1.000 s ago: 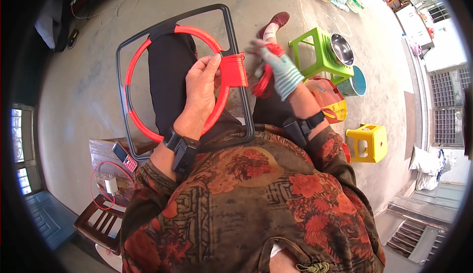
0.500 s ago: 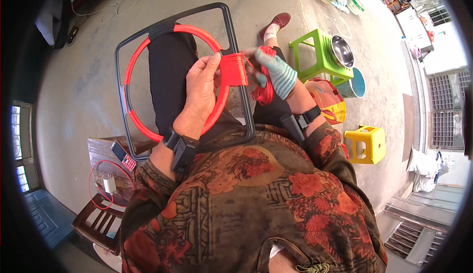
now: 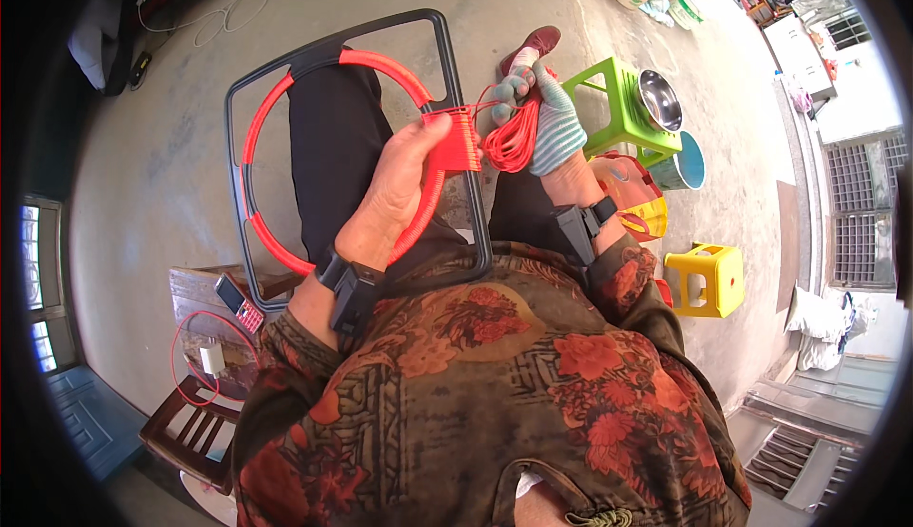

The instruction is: Wrapping red plastic ribbon around a black square furniture frame.

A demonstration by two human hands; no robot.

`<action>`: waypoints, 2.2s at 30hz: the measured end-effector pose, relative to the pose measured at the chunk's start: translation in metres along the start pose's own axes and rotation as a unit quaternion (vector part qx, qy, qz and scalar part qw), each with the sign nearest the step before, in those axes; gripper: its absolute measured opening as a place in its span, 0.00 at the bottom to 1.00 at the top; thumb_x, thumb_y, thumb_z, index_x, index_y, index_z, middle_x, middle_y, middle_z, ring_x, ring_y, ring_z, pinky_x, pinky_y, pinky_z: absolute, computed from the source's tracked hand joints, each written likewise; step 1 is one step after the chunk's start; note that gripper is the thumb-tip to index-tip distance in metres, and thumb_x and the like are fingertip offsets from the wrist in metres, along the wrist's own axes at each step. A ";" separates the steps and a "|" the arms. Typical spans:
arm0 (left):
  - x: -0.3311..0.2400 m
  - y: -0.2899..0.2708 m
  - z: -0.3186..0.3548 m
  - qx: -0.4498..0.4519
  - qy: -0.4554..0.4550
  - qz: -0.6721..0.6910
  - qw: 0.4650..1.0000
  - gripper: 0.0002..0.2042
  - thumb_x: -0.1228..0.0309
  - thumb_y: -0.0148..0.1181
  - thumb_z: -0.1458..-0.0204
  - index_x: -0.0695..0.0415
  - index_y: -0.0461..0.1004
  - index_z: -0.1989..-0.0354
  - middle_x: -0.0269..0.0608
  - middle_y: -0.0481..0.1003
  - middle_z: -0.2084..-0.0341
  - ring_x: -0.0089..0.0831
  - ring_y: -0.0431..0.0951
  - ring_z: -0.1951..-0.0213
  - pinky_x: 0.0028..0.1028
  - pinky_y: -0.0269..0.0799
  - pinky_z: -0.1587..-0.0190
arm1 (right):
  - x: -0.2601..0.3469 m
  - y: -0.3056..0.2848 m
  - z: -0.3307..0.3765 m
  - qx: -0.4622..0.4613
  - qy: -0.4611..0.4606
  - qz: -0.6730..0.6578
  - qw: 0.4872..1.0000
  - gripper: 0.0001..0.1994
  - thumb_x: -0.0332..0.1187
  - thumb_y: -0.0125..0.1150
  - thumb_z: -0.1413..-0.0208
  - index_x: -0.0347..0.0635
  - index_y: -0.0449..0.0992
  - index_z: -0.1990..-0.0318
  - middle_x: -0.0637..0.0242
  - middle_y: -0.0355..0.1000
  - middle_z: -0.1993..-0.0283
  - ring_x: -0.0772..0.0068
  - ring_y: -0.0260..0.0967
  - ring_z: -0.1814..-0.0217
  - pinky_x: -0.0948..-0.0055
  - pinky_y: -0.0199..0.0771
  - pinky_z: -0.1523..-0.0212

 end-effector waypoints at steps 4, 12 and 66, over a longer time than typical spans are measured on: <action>0.008 0.027 0.013 0.100 -0.065 -0.121 0.985 0.15 0.65 0.53 0.41 0.65 0.69 0.54 0.46 0.77 0.64 0.32 0.79 0.62 0.29 0.74 0.56 | -0.011 -0.001 0.002 0.041 0.054 -0.090 0.994 0.13 0.41 0.50 0.37 0.47 0.65 0.72 0.72 0.61 0.78 0.71 0.60 0.74 0.73 0.65 0.77; 0.015 0.026 0.020 0.120 -0.078 -0.151 0.978 0.18 0.66 0.52 0.41 0.62 0.65 0.46 0.45 0.77 0.62 0.31 0.80 0.61 0.27 0.74 0.56 | -0.012 -0.003 0.023 -0.073 0.123 0.223 0.964 0.12 0.41 0.54 0.42 0.49 0.62 0.73 0.76 0.56 0.81 0.79 0.56 0.81 0.80 0.54 0.85; 0.018 0.032 0.020 0.129 -0.072 -0.239 0.960 0.17 0.62 0.56 0.42 0.62 0.67 0.52 0.41 0.77 0.66 0.26 0.79 0.67 0.20 0.74 0.69 | 0.009 -0.059 0.069 -0.132 0.068 0.095 0.984 0.14 0.46 0.56 0.41 0.45 0.70 0.59 0.64 0.72 0.58 0.64 0.74 0.60 0.73 0.72 0.78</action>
Point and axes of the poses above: each hand's wrist, its own z-axis away from the middle knuckle, its own y-axis out of the palm, x = y × z, the point moved 10 cm from there along -z, towards the middle knuckle
